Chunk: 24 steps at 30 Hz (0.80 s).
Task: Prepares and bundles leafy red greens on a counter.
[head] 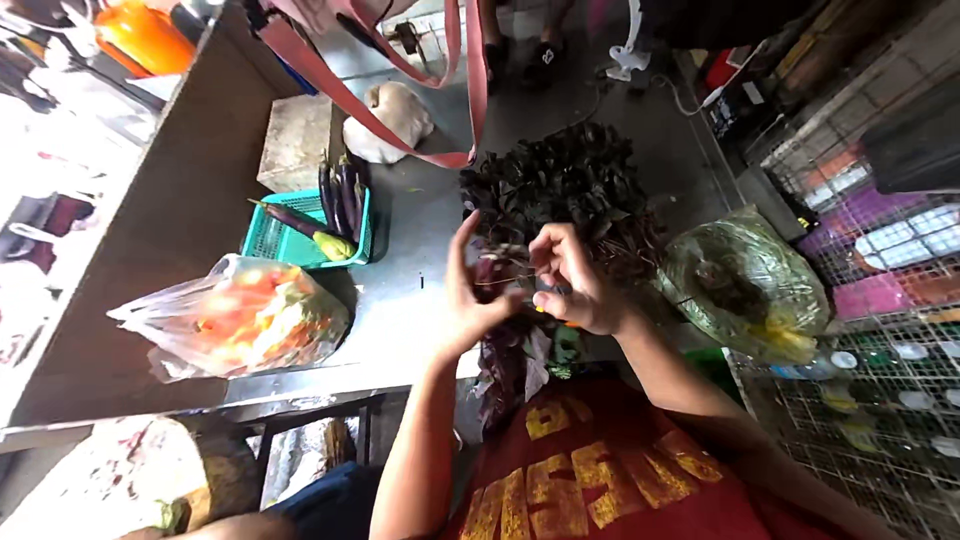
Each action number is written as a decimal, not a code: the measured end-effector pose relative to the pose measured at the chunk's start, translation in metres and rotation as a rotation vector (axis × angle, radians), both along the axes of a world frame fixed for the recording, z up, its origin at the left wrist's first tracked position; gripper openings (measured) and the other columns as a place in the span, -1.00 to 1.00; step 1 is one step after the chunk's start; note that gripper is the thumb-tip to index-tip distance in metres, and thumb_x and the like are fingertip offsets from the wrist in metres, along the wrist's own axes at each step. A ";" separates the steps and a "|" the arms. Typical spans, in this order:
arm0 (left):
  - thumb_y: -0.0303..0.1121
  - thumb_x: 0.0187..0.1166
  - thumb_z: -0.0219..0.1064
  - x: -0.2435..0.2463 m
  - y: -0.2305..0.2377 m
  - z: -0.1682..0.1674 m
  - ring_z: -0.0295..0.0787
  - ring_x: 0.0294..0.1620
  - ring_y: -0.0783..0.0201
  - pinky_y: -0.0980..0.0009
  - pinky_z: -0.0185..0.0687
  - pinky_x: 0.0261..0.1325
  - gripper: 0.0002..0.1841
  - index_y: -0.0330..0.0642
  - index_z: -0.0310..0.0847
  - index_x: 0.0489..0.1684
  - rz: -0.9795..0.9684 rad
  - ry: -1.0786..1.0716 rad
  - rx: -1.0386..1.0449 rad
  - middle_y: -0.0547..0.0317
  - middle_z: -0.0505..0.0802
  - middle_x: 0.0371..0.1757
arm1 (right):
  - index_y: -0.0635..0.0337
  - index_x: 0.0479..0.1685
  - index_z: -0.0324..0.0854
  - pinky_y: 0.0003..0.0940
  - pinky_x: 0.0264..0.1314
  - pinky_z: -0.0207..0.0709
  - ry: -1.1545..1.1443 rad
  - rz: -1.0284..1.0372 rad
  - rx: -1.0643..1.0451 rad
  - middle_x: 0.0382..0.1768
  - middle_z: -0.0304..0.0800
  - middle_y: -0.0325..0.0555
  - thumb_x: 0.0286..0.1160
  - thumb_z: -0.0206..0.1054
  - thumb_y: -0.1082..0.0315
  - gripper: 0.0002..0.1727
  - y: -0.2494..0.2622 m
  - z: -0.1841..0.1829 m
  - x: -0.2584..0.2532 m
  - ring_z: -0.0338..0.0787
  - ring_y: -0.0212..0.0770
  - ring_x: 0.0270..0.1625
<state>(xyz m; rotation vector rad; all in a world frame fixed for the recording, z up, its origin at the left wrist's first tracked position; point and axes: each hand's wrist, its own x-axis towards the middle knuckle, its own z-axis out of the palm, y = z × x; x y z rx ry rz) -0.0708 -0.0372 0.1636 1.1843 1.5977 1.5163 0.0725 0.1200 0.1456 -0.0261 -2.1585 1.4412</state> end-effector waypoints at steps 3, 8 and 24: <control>-0.27 0.66 0.33 -0.010 0.007 -0.008 0.37 -0.74 0.53 0.59 0.40 -0.72 -0.74 0.06 0.52 0.23 0.203 -0.178 0.024 0.39 0.65 -0.49 | 0.19 0.03 0.76 -0.04 0.23 0.65 -0.269 -0.006 0.409 -0.02 0.81 -0.09 0.43 0.41 -0.26 -0.37 -0.017 -0.008 0.012 0.77 -0.15 0.13; -0.13 0.84 0.02 -0.016 0.036 -0.018 0.23 -0.83 0.52 0.57 0.33 -0.75 -0.69 0.03 0.43 -0.38 0.447 -0.555 -0.203 0.42 0.54 -0.66 | -0.02 -0.42 0.70 -0.08 0.16 0.45 -0.050 0.303 0.659 -0.32 0.73 -0.23 0.65 0.26 -0.11 -0.58 -0.069 -0.027 0.019 0.72 -0.11 0.04; -0.49 0.47 0.44 0.014 -0.009 -0.021 0.81 -0.07 0.43 0.45 0.81 0.07 -0.67 -0.31 0.76 0.21 -0.121 0.116 0.118 0.19 0.85 -0.01 | 0.31 0.73 0.29 -0.44 0.15 0.74 -0.208 0.125 -0.072 0.50 0.66 -0.04 -0.01 0.72 0.06 0.13 0.015 0.021 0.011 0.81 -0.37 0.18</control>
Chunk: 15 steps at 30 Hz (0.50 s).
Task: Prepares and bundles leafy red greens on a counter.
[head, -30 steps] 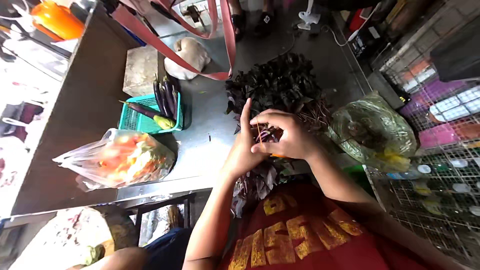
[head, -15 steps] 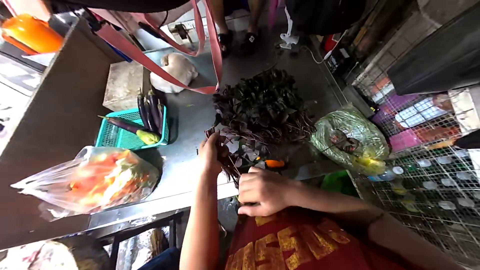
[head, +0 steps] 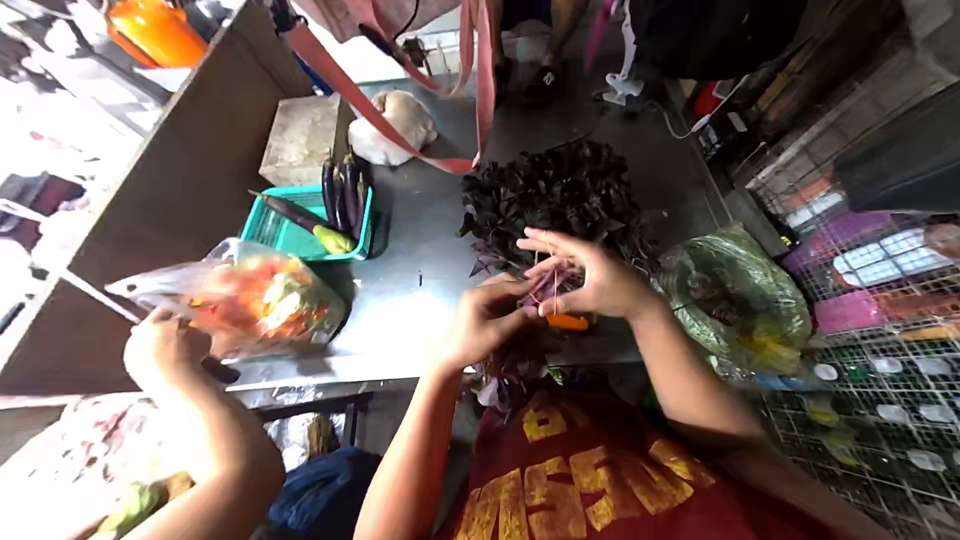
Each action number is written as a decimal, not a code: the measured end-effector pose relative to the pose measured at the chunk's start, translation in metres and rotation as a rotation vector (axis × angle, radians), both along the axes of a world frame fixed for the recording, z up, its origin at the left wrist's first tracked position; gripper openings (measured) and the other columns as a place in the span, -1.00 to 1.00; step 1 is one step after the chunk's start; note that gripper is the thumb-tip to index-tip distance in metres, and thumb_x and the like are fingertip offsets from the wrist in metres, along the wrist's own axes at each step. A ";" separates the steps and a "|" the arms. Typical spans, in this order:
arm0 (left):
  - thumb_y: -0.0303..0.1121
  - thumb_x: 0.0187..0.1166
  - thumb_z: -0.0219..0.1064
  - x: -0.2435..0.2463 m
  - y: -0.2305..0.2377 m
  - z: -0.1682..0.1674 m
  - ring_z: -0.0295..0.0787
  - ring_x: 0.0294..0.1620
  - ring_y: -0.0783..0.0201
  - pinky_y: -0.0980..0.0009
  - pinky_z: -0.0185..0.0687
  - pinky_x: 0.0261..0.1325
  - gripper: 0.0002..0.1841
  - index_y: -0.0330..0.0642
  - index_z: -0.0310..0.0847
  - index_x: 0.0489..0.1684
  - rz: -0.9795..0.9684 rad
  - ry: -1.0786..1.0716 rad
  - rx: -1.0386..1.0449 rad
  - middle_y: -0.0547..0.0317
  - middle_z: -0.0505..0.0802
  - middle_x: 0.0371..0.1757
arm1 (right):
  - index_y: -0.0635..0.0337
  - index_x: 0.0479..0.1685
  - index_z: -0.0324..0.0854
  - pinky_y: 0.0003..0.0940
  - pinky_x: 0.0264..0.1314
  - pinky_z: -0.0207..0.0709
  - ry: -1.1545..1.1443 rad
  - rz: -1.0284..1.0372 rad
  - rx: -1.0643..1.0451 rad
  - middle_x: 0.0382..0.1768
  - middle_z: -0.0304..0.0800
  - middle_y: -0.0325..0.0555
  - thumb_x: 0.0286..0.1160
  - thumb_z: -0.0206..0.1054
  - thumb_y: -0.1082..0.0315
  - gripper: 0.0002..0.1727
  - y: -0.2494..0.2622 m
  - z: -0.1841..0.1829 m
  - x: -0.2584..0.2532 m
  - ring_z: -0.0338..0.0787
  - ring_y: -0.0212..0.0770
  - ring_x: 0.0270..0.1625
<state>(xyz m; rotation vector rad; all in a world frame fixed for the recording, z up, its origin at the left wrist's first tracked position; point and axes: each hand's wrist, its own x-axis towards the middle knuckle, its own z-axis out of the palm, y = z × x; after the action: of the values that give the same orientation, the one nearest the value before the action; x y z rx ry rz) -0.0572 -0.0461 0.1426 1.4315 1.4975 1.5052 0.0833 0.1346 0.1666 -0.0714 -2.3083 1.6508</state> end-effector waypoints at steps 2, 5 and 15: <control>-0.45 0.45 0.43 0.006 -0.003 0.000 0.75 -0.02 0.47 0.48 0.74 0.12 -0.80 -0.31 0.83 -0.05 -0.135 0.176 -0.038 0.19 0.83 -0.06 | 0.30 0.60 0.47 -0.43 0.09 0.79 -0.116 0.034 -0.038 0.29 0.83 -0.06 0.21 0.61 0.38 -0.20 0.002 0.010 -0.003 0.89 -0.34 0.00; -0.38 0.40 0.52 0.006 -0.014 -0.002 0.75 -0.04 0.45 0.49 0.75 0.06 -0.76 -0.30 0.83 -0.05 -0.252 -0.039 0.001 0.21 0.82 -0.07 | 0.22 0.33 0.64 -0.43 -0.09 0.82 -0.063 -0.030 -0.407 0.02 0.93 -0.17 0.88 -0.04 0.13 -0.55 -0.016 -0.011 -0.003 0.91 -0.35 -0.15; -0.47 0.54 0.36 0.006 -0.026 0.000 0.73 -0.34 0.43 0.49 0.76 -0.24 -0.82 -0.33 0.75 -0.01 0.141 0.034 -0.032 0.14 0.77 -0.19 | 0.16 0.70 0.41 -0.33 0.53 0.59 -0.043 -0.014 0.213 0.50 0.69 -0.15 0.02 0.75 0.02 0.06 -0.025 -0.002 -0.008 0.69 -0.34 0.48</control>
<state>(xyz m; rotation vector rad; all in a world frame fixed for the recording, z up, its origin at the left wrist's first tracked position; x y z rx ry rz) -0.0507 -0.0725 0.1429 1.3641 1.6656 1.5395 0.0751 0.1094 0.1642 -0.0773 -2.4947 1.3999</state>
